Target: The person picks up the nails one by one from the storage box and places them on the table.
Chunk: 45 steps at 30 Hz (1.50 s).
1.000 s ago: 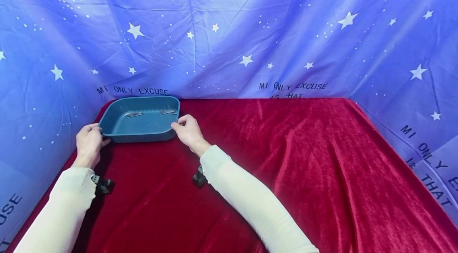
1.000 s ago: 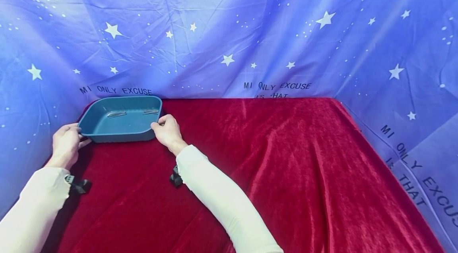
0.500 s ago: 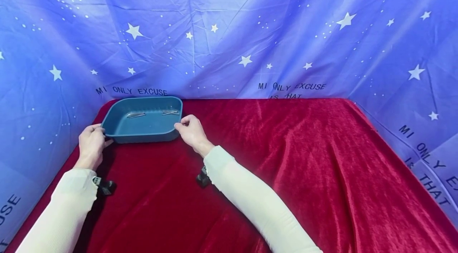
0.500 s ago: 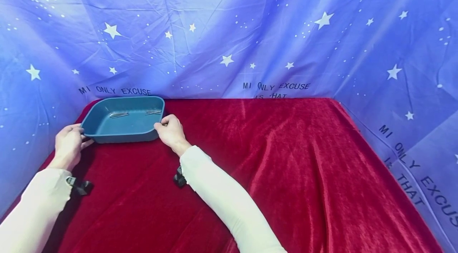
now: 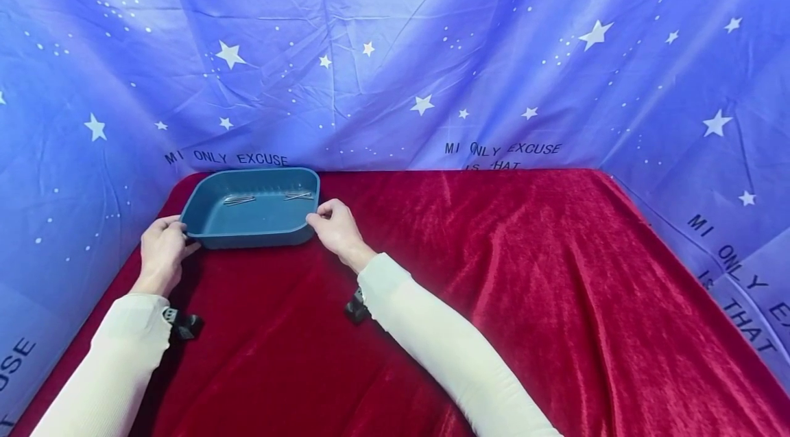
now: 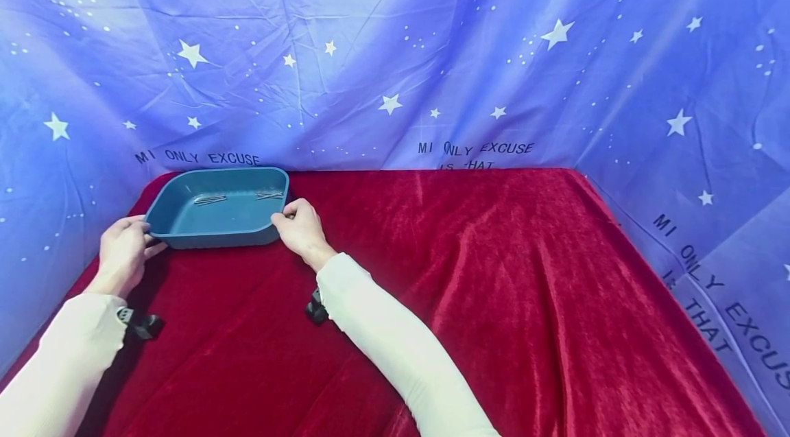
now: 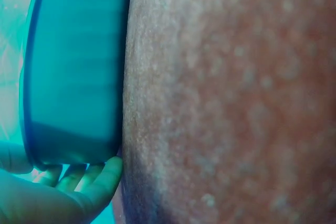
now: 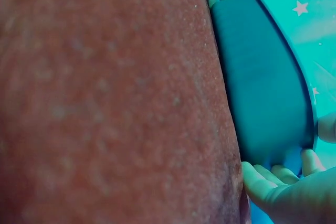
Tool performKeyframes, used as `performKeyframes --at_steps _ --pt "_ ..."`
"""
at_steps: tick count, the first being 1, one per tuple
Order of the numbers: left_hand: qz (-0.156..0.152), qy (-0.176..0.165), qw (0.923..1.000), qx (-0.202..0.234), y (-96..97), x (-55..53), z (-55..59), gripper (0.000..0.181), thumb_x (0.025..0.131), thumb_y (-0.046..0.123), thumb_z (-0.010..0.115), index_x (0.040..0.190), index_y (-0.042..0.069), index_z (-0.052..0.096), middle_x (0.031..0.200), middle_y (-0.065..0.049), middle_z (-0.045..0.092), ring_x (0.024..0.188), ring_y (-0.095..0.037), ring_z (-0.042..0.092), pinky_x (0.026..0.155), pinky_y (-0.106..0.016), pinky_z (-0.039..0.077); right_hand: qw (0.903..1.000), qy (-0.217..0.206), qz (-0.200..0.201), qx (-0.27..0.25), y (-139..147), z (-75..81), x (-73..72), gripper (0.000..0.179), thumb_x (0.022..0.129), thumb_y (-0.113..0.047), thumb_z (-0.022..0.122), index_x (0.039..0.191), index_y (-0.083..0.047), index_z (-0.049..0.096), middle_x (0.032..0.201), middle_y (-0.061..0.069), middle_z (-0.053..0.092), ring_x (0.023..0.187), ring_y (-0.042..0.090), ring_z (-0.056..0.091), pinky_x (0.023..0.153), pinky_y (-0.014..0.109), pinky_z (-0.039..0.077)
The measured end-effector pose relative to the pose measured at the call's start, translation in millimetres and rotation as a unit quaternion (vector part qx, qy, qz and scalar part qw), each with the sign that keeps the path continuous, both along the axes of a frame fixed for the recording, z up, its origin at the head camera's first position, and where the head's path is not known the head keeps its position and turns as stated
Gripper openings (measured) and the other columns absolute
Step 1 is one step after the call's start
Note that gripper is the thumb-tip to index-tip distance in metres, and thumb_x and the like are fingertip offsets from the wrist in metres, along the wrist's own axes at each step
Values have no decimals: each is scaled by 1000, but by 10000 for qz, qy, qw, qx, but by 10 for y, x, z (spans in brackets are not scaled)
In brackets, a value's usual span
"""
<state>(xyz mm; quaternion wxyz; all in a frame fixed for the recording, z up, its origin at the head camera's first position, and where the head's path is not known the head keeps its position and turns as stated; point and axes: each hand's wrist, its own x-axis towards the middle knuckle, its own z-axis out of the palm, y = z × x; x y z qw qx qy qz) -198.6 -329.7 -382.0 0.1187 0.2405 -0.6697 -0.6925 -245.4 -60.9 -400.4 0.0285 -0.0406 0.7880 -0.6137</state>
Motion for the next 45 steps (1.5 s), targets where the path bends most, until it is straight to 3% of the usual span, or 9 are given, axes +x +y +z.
performKeyframes --at_steps 10,20,29,45 --pt "-131 106 9998 -85 56 1 -3 17 91 1 35 103 5 48 92 -6 46 76 -7 51 60 -18 54 9999 9 -8 152 81 -3 -1 13 86 -17 65 93 -8 58 89 1 57 83 15 53 76 29 46" --pt "-143 66 9998 -119 100 10 -18 19 92 2 35 107 4 47 99 -10 44 80 -9 52 60 -17 53 9999 -19 31 133 136 -7 0 14 86 -16 65 94 -7 58 90 1 56 84 15 52 76 28 46" --pt "-201 36 9996 -192 130 8 -19 20 93 3 35 109 5 46 91 -6 45 79 -8 51 61 -18 53 9999 -19 26 99 178 5 0 13 86 -15 65 94 -7 59 91 2 57 85 16 52 74 27 45" --pt "-387 149 9990 -135 186 35 -34 19 93 3 35 107 4 46 99 -9 45 80 -9 53 63 -18 54 9999 -39 51 159 263 -13 -20 14 86 -16 64 96 -7 58 93 3 57 85 17 52 74 28 45"
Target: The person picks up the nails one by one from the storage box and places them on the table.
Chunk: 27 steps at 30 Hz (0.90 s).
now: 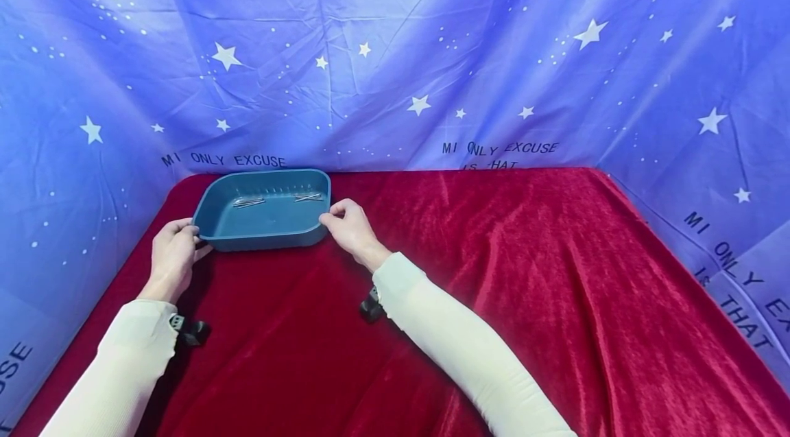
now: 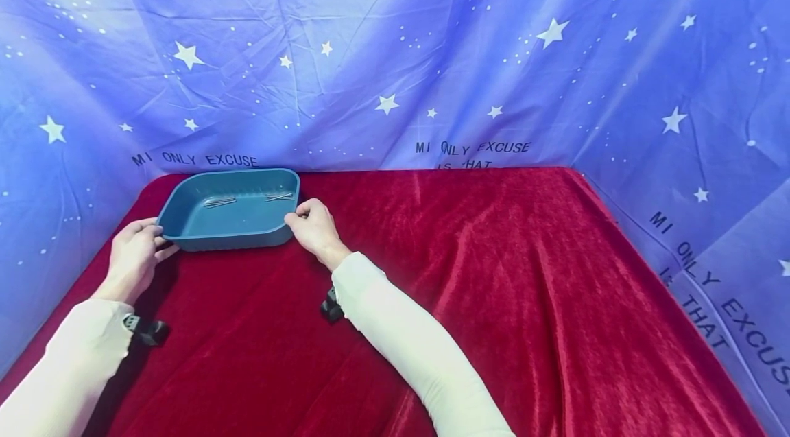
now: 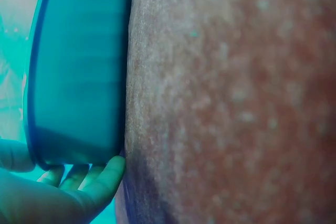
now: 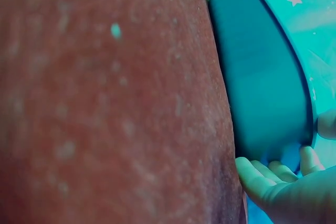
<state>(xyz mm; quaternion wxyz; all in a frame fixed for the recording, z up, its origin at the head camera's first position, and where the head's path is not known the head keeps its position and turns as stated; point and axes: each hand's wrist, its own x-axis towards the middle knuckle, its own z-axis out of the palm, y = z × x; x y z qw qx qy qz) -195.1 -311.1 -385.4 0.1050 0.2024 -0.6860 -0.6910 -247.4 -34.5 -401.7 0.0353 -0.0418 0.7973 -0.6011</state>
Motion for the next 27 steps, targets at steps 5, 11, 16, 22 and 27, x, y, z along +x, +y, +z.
performKeyframes --at_steps 5,11,16,22,27 --pt "-8 -23 9998 186 14 1 -8 19 94 3 36 109 2 47 97 -7 49 80 -10 55 64 -19 54 10000 70 4 -18 32 -11 -11 13 85 -14 64 94 -6 58 92 3 57 84 17 52 72 27 45" --pt "11 45 9995 302 48 13 -2 17 93 2 36 107 4 46 94 -6 49 78 -8 55 63 -19 54 9999 126 -6 -34 63 -9 -21 13 84 -13 64 93 -6 59 91 3 57 84 16 52 73 26 44" --pt "2 14 9997 248 77 15 0 18 94 3 35 108 4 46 99 -7 49 79 -7 57 63 -18 54 9999 100 -30 -18 82 -1 -14 13 84 -13 64 93 -5 59 91 3 58 84 16 52 73 25 44" --pt "-14 -47 9999 90 117 0 -6 18 94 3 35 109 4 46 99 -10 46 81 -10 53 66 -19 54 9999 42 -50 -82 122 7 -9 13 84 -13 64 93 -5 59 91 4 58 83 17 52 70 25 45" --pt "-49 -141 9998 -91 137 -7 -7 20 95 5 35 112 4 45 105 -9 46 86 -11 55 87 -36 50 9999 42 -39 -157 151 14 -10 13 83 -11 63 92 -4 59 89 4 58 77 16 52 66 24 44"
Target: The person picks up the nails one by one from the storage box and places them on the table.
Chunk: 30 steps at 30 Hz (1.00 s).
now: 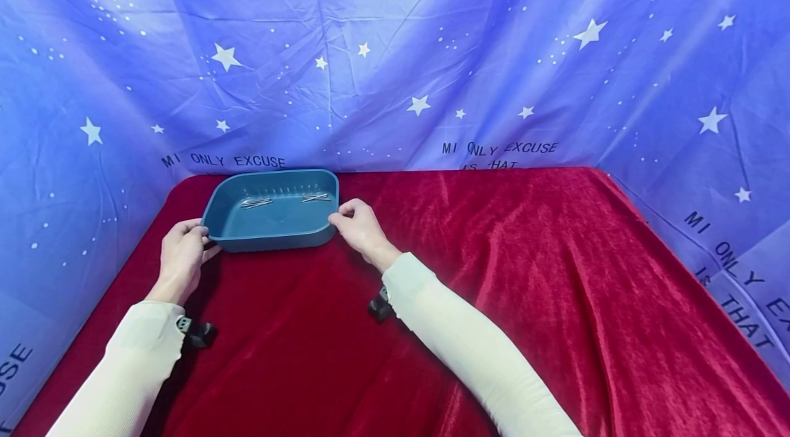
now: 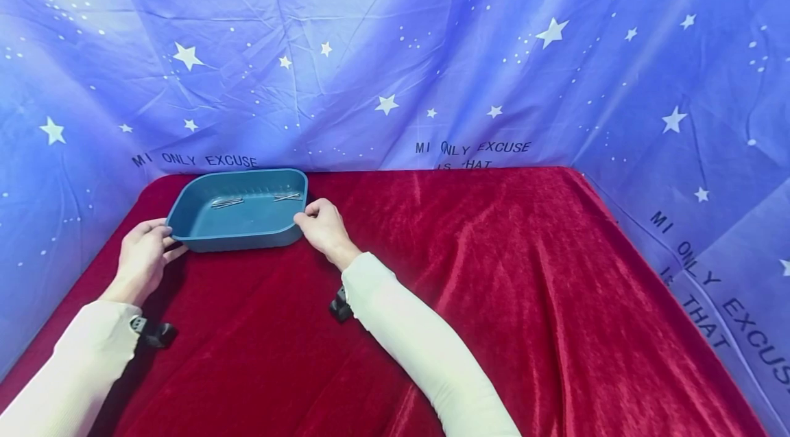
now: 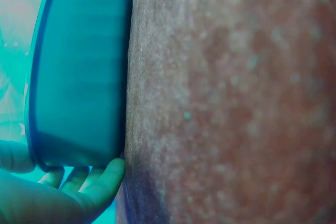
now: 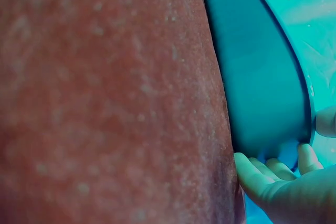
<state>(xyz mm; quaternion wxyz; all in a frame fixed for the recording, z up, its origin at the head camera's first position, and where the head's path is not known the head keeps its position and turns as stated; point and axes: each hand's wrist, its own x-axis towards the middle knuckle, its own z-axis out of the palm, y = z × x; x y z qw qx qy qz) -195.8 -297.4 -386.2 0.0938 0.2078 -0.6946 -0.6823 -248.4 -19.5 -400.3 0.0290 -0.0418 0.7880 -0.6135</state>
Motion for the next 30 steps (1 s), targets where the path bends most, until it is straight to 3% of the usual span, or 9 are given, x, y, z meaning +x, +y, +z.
performKeyframes --at_steps 3,6,10,14,21,27,30 --pt "-13 -10 10000 1 16 2 2 20 95 6 35 112 4 45 108 -9 46 88 -11 57 95 -43 42 9999 -47 24 -109 20 5 -1 12 83 -10 63 92 -3 58 84 5 57 70 15 53 63 23 45" --pt "-33 17 10000 19 29 6 5 19 95 5 35 111 6 46 108 -8 46 88 -11 58 93 -41 44 9998 -87 37 -179 37 3 -1 13 82 -10 63 92 -3 58 81 6 57 66 14 54 60 23 45" --pt "-82 106 9998 161 41 13 4 18 95 4 35 109 5 46 106 -9 47 86 -10 57 79 -28 54 9996 -123 48 -268 56 -6 -4 13 82 -8 62 92 -2 57 83 5 56 65 14 55 59 22 46" --pt "-142 164 9995 233 56 16 -2 18 95 4 36 109 3 46 106 -10 47 85 -10 57 68 -20 55 9991 -150 41 -391 79 -25 -16 13 82 -8 62 91 -2 57 84 5 56 65 14 55 60 22 47" --pt "-271 89 9996 -93 96 7 -11 21 96 6 35 114 1 44 112 -11 45 90 -12 58 84 -32 52 9984 -214 70 -518 126 -25 -19 13 83 -8 62 92 -1 57 86 6 55 68 15 54 65 25 51" --pt "-340 119 9993 -67 125 -5 -19 23 96 6 35 116 0 44 111 -11 44 92 -13 54 82 -29 54 9984 -246 82 -496 168 -11 -15 12 83 -8 61 93 -1 57 90 6 57 71 15 55 69 28 53" --pt "-406 120 9990 -135 134 -6 -28 22 96 6 35 116 0 44 113 -10 45 92 -12 55 86 -33 52 9985 -244 80 -474 188 -9 -13 13 83 -8 60 93 -1 57 91 7 57 72 17 56 69 27 53"
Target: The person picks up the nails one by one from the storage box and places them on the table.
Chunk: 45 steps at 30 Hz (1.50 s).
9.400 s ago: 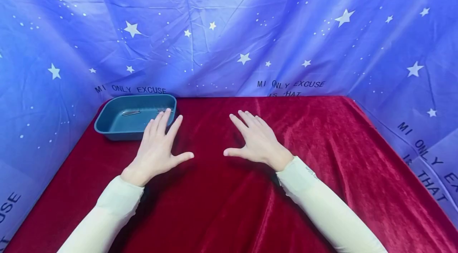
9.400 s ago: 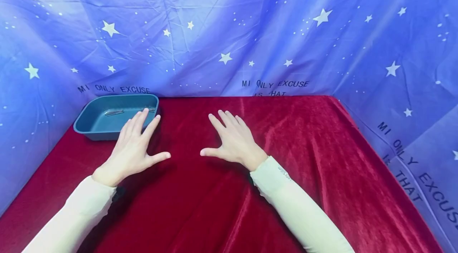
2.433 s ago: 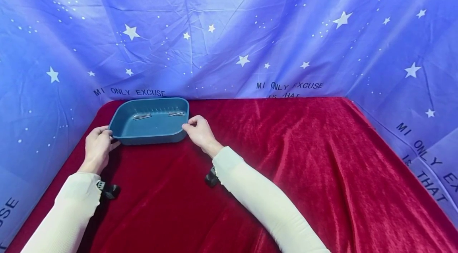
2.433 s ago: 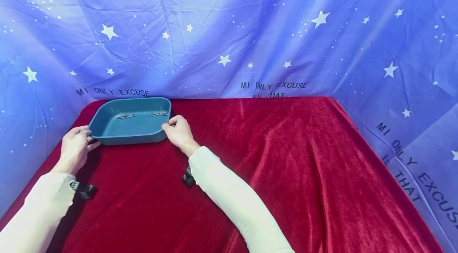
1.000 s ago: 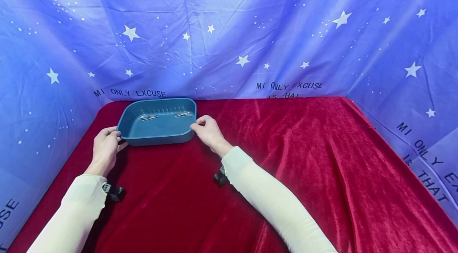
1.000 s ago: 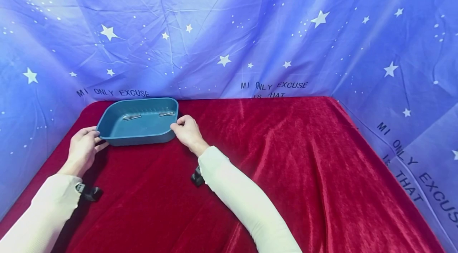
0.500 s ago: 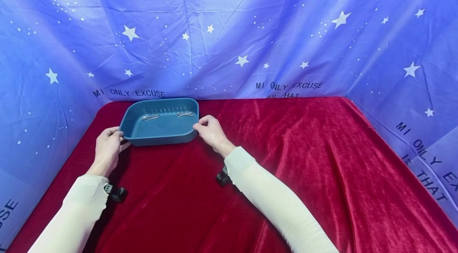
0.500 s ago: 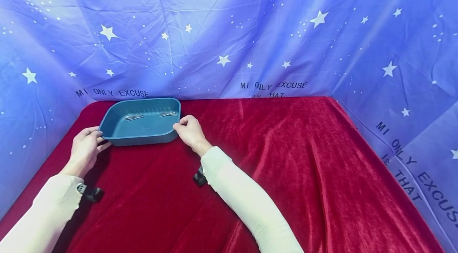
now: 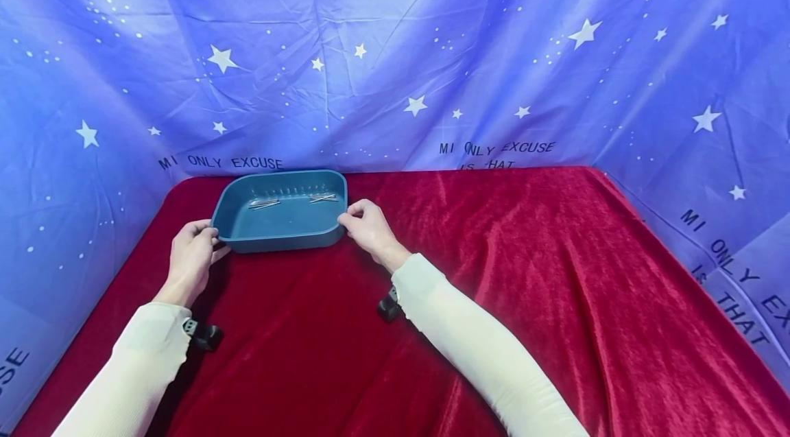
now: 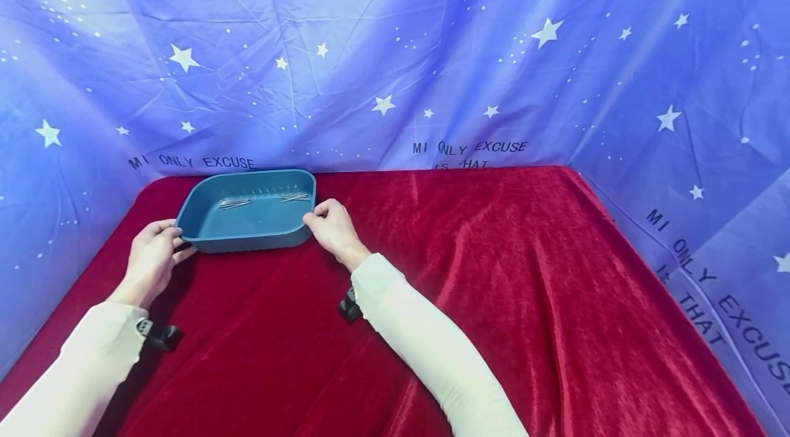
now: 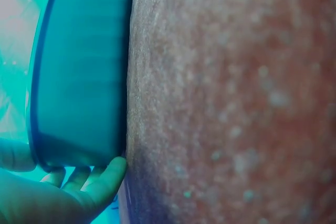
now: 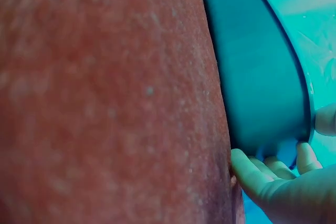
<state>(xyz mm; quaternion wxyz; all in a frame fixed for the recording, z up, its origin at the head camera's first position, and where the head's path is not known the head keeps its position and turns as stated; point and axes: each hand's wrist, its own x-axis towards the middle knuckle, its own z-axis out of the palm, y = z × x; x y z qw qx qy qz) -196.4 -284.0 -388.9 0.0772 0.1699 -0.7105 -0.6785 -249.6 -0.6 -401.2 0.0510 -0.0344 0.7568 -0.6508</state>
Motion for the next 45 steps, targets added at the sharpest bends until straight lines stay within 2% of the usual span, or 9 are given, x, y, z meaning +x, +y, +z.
performKeyframes --at_steps 3,9,12,21,23,26,32,38,45 --pt "-32 5 10000 -11 9 -2 -7 22 96 6 35 116 0 43 115 -11 45 92 -11 57 89 -36 50 10000 24 -9 31 21 -2 1 12 83 -8 60 93 -1 56 90 7 57 72 17 56 67 26 51" --pt "-42 24 10000 -18 33 -10 -3 23 96 5 35 117 -2 42 115 -13 45 89 -11 58 79 -27 54 9999 115 -3 106 52 -6 -3 12 83 -7 59 93 -1 55 90 7 55 69 15 54 63 23 48" --pt "-59 46 10000 -28 54 -2 3 23 96 5 35 117 -3 42 113 -14 45 89 -11 56 77 -26 55 9998 88 -10 151 71 -3 -2 13 83 -7 59 94 0 55 91 8 55 68 15 54 62 23 48" --pt "-49 23 9997 -223 130 -2 -3 22 96 5 35 116 -2 42 114 -13 45 90 -12 57 78 -26 55 9999 -123 54 -39 145 13 12 14 84 -6 58 95 0 53 94 9 54 82 27 60 70 29 54" --pt "59 69 9999 -136 146 -6 -10 22 95 4 36 115 -2 43 111 -12 47 87 -11 58 73 -24 55 9999 -149 67 -44 160 16 15 14 85 -6 58 96 0 53 94 10 54 82 27 60 72 31 55" --pt "55 133 9998 -102 161 -4 -21 20 94 3 37 112 -1 44 107 -11 48 84 -10 58 70 -22 55 9997 -209 81 -43 179 19 22 14 85 -6 57 96 0 52 96 10 54 82 23 60 74 33 55" --pt "-179 136 9997 -132 168 23 -3 20 95 3 36 112 -3 43 109 -12 45 86 -10 55 75 -24 55 9996 -280 80 -48 202 10 20 13 86 -6 57 96 0 51 96 10 53 83 24 60 77 36 56" --pt "-195 45 9997 -108 187 24 5 23 95 4 36 116 -4 41 110 -13 44 87 -11 54 76 -26 55 9995 -285 82 -104 224 19 30 13 85 -6 56 96 0 52 96 11 53 84 24 60 77 36 56" --pt "-244 -36 9995 -174 217 8 3 26 96 5 35 119 -6 40 113 -14 44 88 -11 58 85 -33 52 9992 -291 77 -274 262 31 32 12 84 -3 56 95 1 51 96 11 53 87 22 60 80 41 55"
